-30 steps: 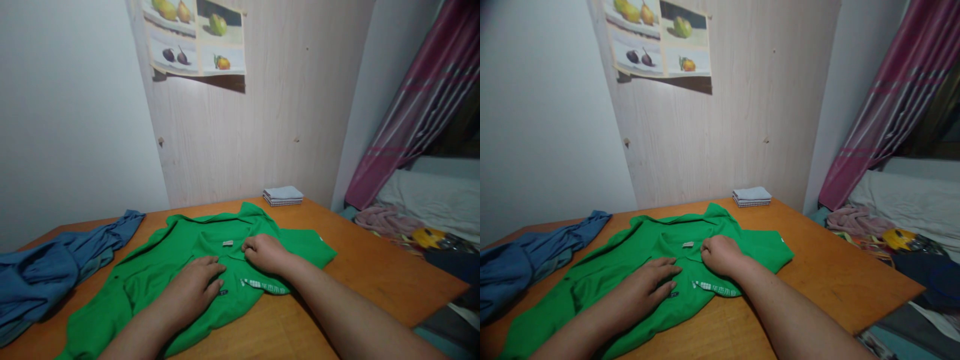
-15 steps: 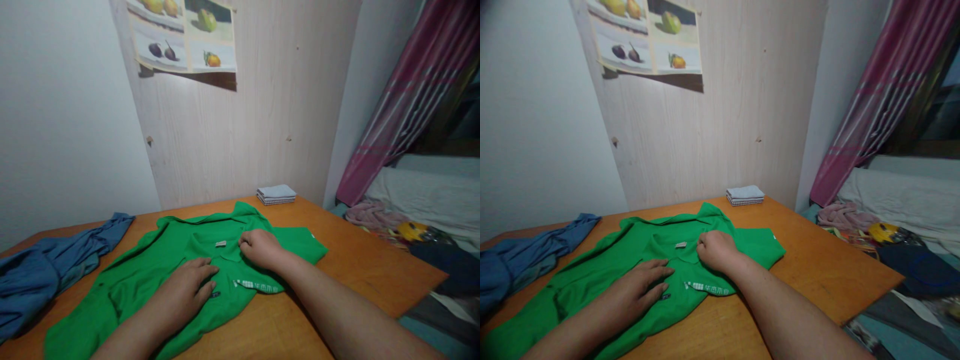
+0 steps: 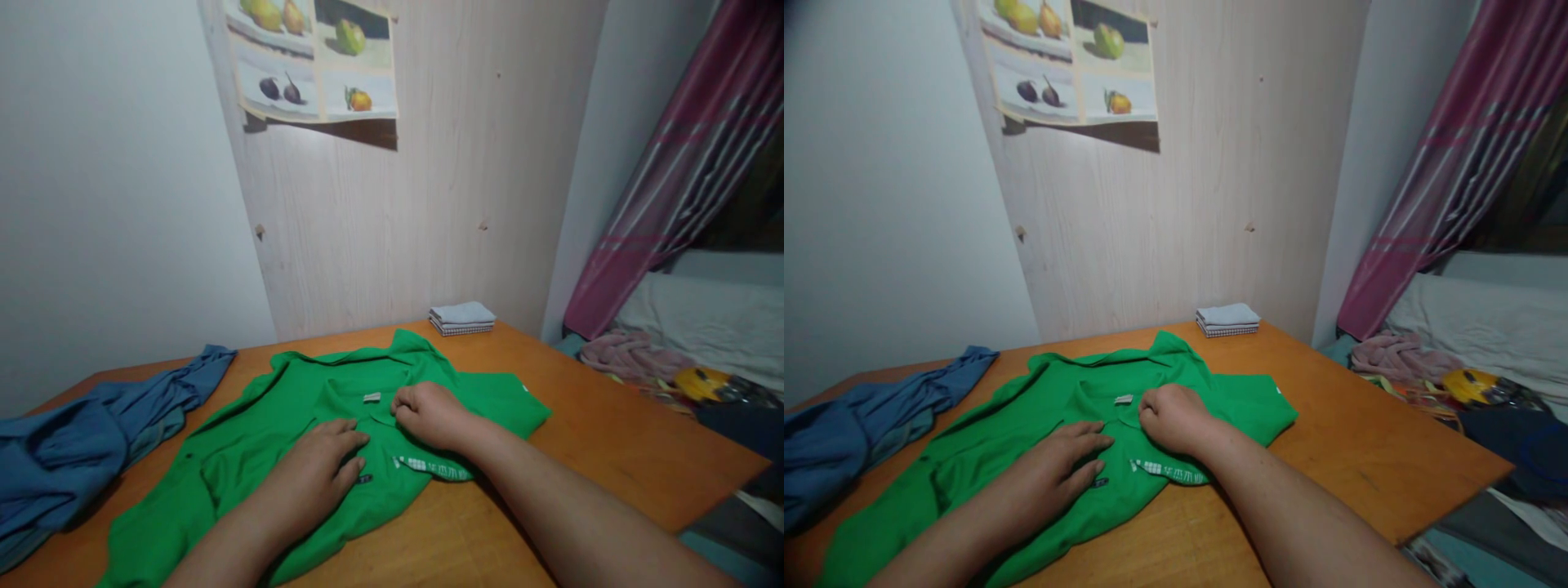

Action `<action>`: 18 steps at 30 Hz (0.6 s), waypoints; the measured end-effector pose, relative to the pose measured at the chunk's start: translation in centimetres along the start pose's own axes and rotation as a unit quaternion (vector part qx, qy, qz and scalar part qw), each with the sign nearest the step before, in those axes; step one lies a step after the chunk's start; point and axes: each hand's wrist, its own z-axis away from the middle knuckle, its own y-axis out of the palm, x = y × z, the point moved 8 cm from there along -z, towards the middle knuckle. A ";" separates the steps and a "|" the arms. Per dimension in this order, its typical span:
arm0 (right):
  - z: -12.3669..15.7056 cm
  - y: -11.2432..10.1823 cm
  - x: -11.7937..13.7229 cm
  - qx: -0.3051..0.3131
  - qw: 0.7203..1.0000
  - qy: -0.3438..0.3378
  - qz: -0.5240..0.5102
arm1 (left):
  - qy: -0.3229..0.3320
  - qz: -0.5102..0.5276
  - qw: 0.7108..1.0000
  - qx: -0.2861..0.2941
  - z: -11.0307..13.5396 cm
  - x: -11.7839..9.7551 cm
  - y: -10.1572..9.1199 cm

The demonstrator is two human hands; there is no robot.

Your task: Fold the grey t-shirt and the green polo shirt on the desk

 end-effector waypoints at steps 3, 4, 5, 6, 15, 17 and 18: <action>0.0 0.1 -0.3 -0.001 1.000 0.001 -0.001 | -0.010 -0.005 1.000 0.008 0.2 -0.2 -0.1; 0.0 0.2 -0.3 0.007 1.000 0.001 -0.001 | -0.011 -0.005 1.000 0.009 0.2 -0.3 -0.2; -0.1 0.4 -0.3 0.013 1.000 0.001 -0.001 | -0.011 -0.003 1.000 0.010 0.2 -0.4 -0.2; -0.1 0.4 -0.4 0.013 1.000 0.002 -0.003 | -0.010 0.000 1.000 0.009 0.3 -0.4 -0.3; -0.2 1.0 -0.5 0.018 0.999 -0.010 -0.030 | 0.006 0.003 1.000 0.003 0.5 -0.6 -0.1; -0.3 1.0 -0.7 0.007 0.999 -0.017 -0.035 | 0.013 0.001 1.000 0.003 0.5 -0.7 -0.1; -0.3 1.1 -0.7 0.006 0.999 -0.022 -0.037 | 0.017 0.000 1.000 0.003 0.5 -0.8 -0.1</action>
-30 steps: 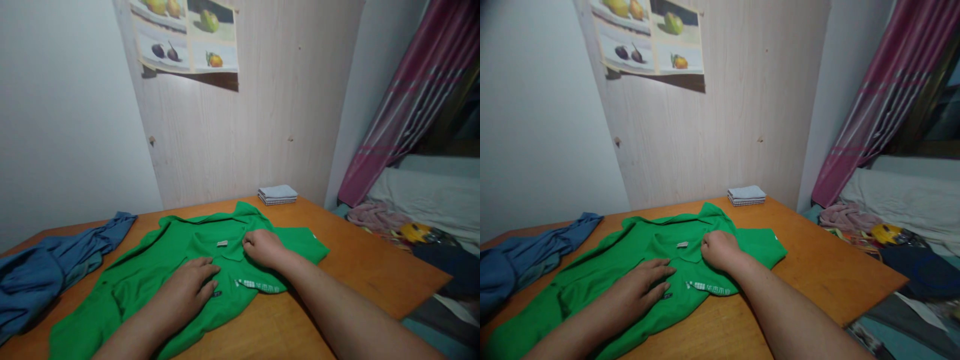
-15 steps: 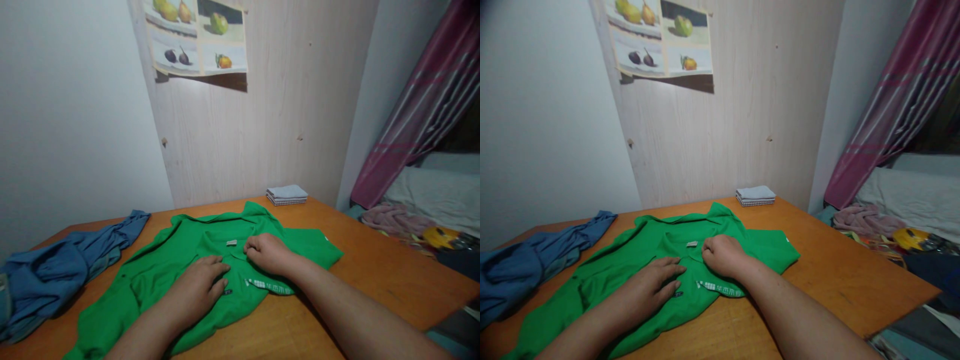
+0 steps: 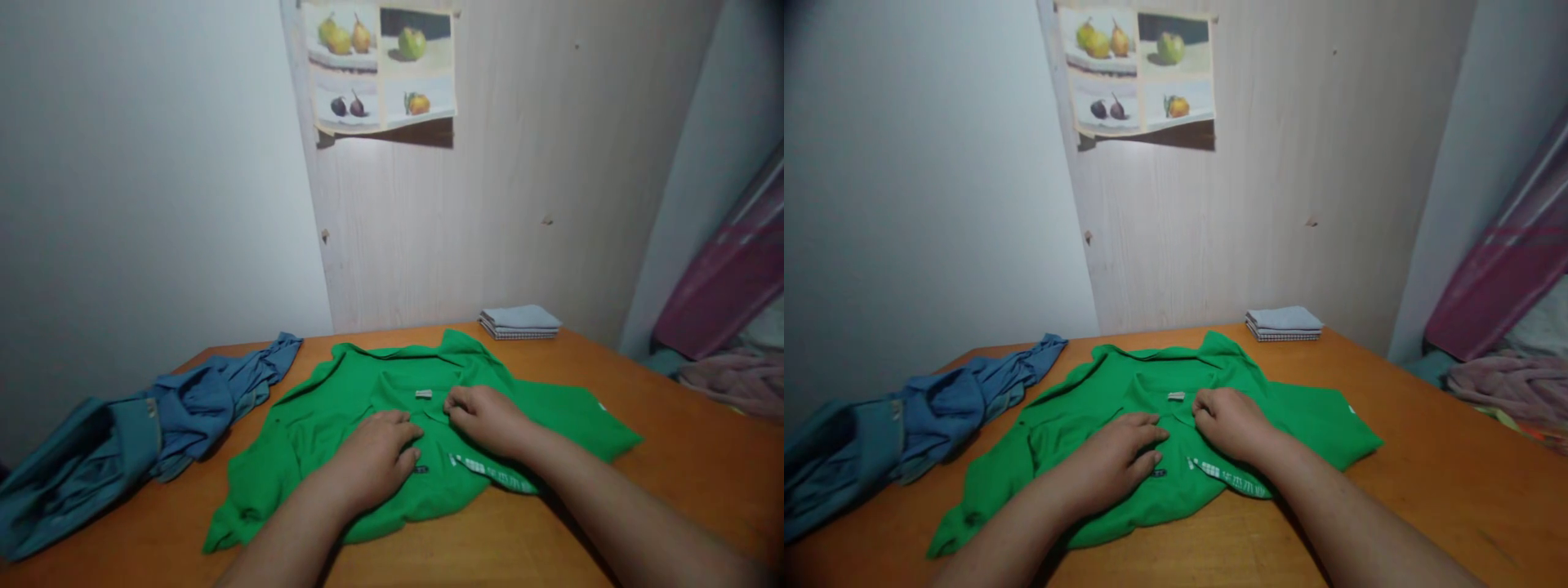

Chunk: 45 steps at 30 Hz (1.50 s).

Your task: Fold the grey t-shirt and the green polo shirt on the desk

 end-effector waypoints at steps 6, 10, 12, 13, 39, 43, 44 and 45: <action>-0.2 0.7 -0.7 0.014 1.000 -0.006 -0.007 | 0.015 -0.005 1.000 0.000 0.1 -0.2 0.2; -0.3 0.8 -0.9 0.010 1.000 -0.014 -0.011 | 0.017 -0.009 1.000 -0.003 0.1 -0.1 0.2; -0.3 1.0 -1.0 0.022 1.000 -0.016 -0.013 | 0.019 -0.016 1.000 0.002 0.1 -0.2 0.2; -0.4 1.0 -1.1 0.023 1.000 -0.015 -0.012 | 0.020 -0.019 1.000 0.005 0.1 -0.2 0.2; -0.5 -3.0 -2.3 -0.113 0.993 0.045 -0.007 | 0.013 -0.026 0.999 0.023 -0.2 0.1 0.2; -0.5 -3.1 -2.0 -0.113 0.993 0.031 -0.018 | 0.009 -0.016 0.999 0.029 -0.2 0.2 0.1; -0.5 -3.1 -1.9 -0.113 0.993 0.024 -0.022 | 0.010 -0.012 0.999 0.030 -0.2 0.2 0.0; -0.5 -3.1 -1.8 -0.113 0.993 0.018 -0.024 | 0.011 -0.007 0.999 0.031 -0.2 0.2 0.0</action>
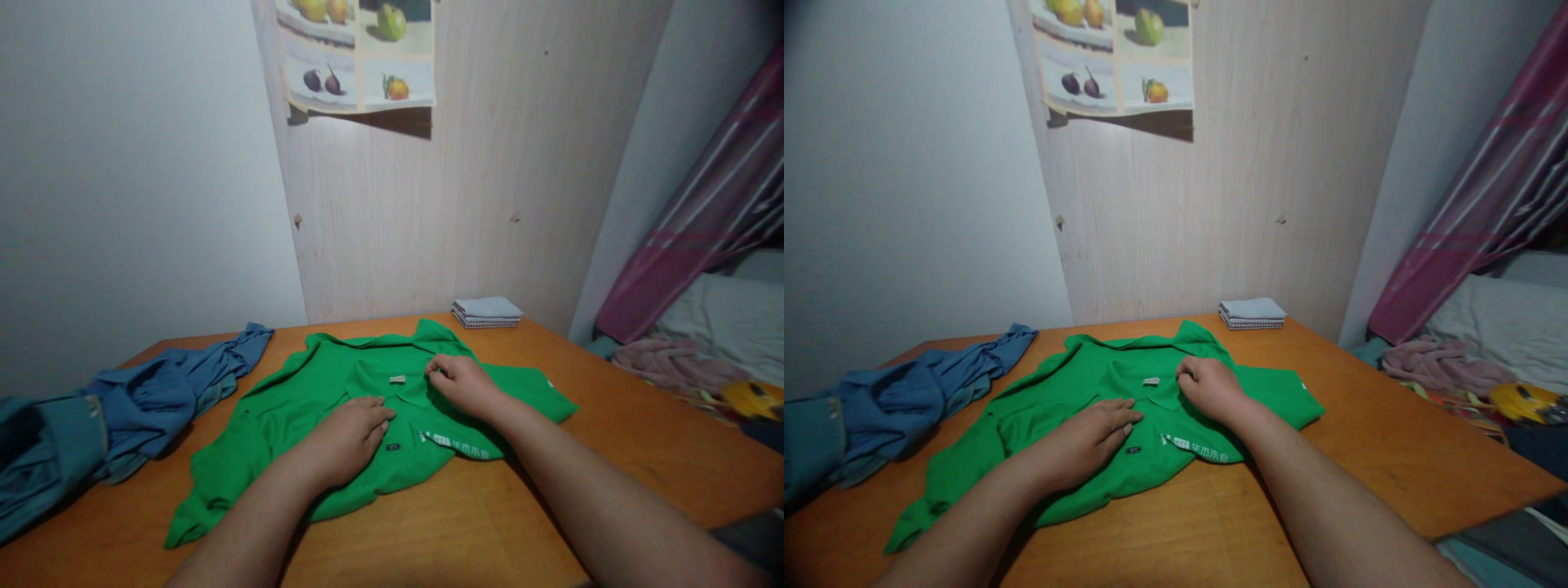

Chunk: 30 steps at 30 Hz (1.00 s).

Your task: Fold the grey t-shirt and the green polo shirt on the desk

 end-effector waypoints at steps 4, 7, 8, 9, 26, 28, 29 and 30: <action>0.1 0.0 0.2 0.001 1.000 -0.004 -0.005 | -0.002 0.015 1.000 0.008 0.2 0.2 0.1; 0.2 0.1 0.4 0.004 1.000 -0.001 -0.004 | -0.016 0.016 1.000 0.017 0.3 0.6 0.3; 0.3 0.1 0.5 0.004 1.000 -0.003 -0.005 | -0.020 0.017 0.999 0.020 0.4 0.7 0.4; 0.3 0.2 0.7 0.004 1.000 -0.005 -0.006 | -0.024 0.018 0.999 0.024 0.4 0.8 0.4; 3.9 4.5 6.5 0.249 0.924 -0.012 -0.291 | -0.053 0.036 0.994 0.084 0.7 0.6 0.9; 4.3 5.1 6.7 0.273 0.921 -0.017 -0.276 | -0.052 0.038 0.995 0.082 0.7 0.7 1.1; 4.3 5.3 6.7 0.277 0.921 -0.016 -0.272 | -0.053 0.039 0.995 0.080 0.7 0.8 1.1; 4.4 5.5 6.6 0.279 0.922 -0.012 -0.270 | -0.053 0.040 0.995 0.078 0.7 0.8 1.2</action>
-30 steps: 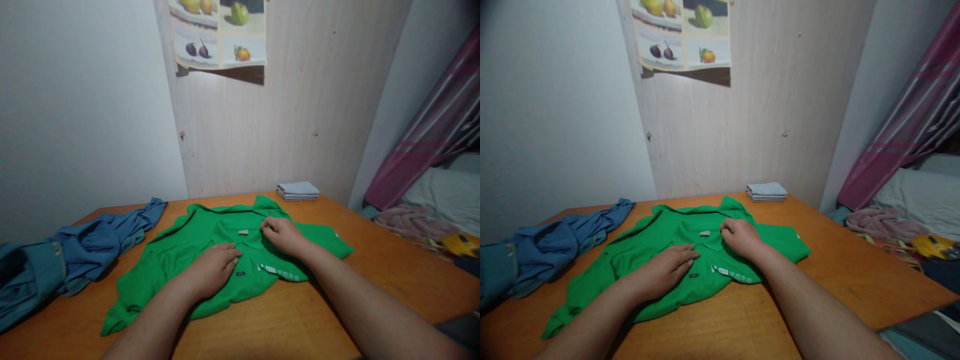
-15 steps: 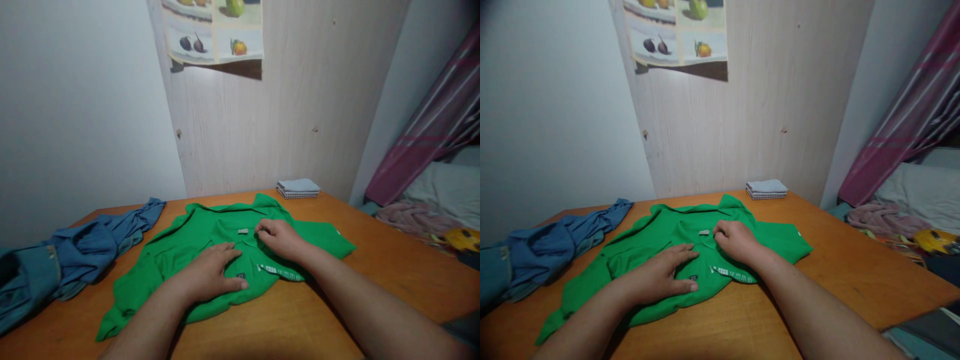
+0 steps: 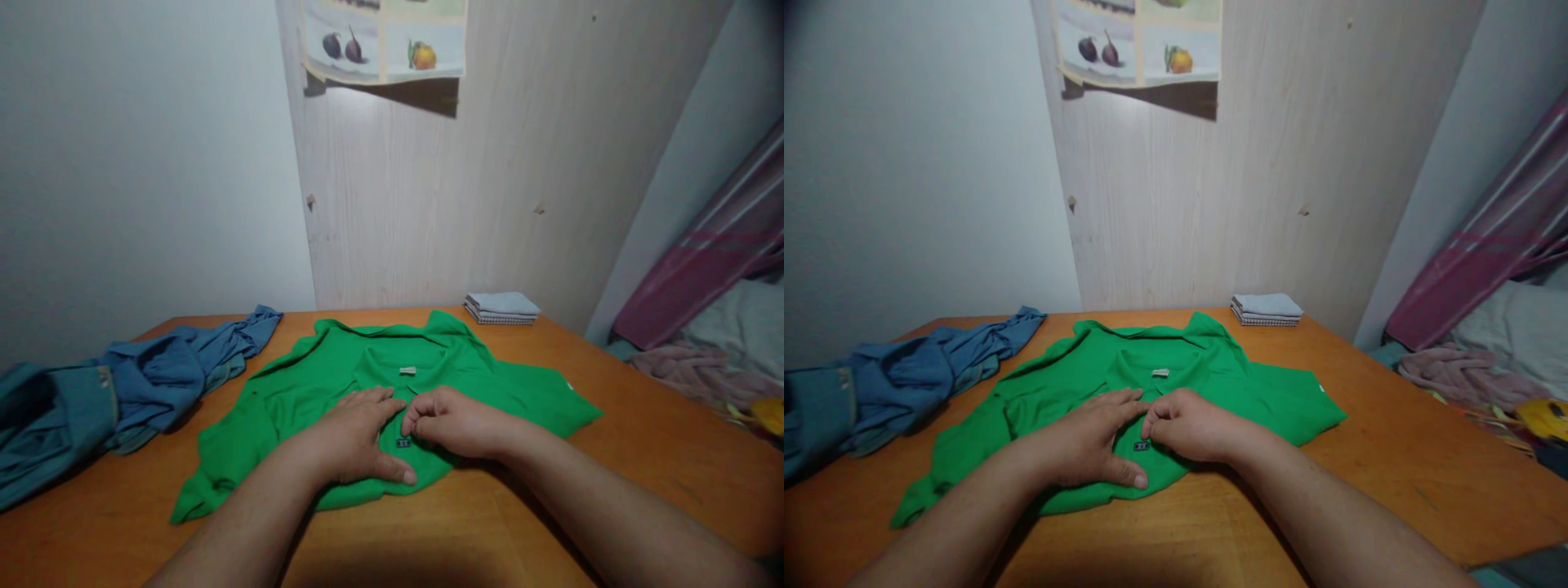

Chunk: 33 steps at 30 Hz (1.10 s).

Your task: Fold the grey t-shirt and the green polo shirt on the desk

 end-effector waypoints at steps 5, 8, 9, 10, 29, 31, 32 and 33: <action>-0.2 0.6 -0.4 0.006 1.000 0.026 -0.005 | 0.017 0.003 1.000 -0.010 -0.1 0.0 0.2; -0.1 0.9 -0.4 0.019 0.998 0.049 -0.019 | 0.019 0.012 1.000 -0.015 -0.1 -0.1 0.1; 0.0 1.0 -0.4 0.023 0.998 0.057 -0.024 | 0.017 0.014 1.000 -0.014 0.0 -0.1 0.1; 0.1 1.0 -0.3 0.026 0.997 0.064 -0.029 | 0.017 0.015 1.000 -0.014 0.0 -0.2 0.1; 0.2 1.9 -0.5 0.045 0.995 0.086 0.003 | 0.030 0.032 0.999 -0.026 -0.2 -0.1 0.2; 0.0 1.9 -0.6 0.043 0.996 0.079 -0.013 | 0.031 0.032 0.999 -0.025 -0.1 -0.2 0.2; -0.1 1.9 -0.7 0.041 0.996 0.077 -0.021 | 0.031 0.030 0.999 -0.024 -0.1 -0.2 0.2; -0.1 1.8 -0.7 0.040 0.996 0.076 -0.029 | 0.030 0.028 0.999 -0.023 -0.1 -0.2 0.1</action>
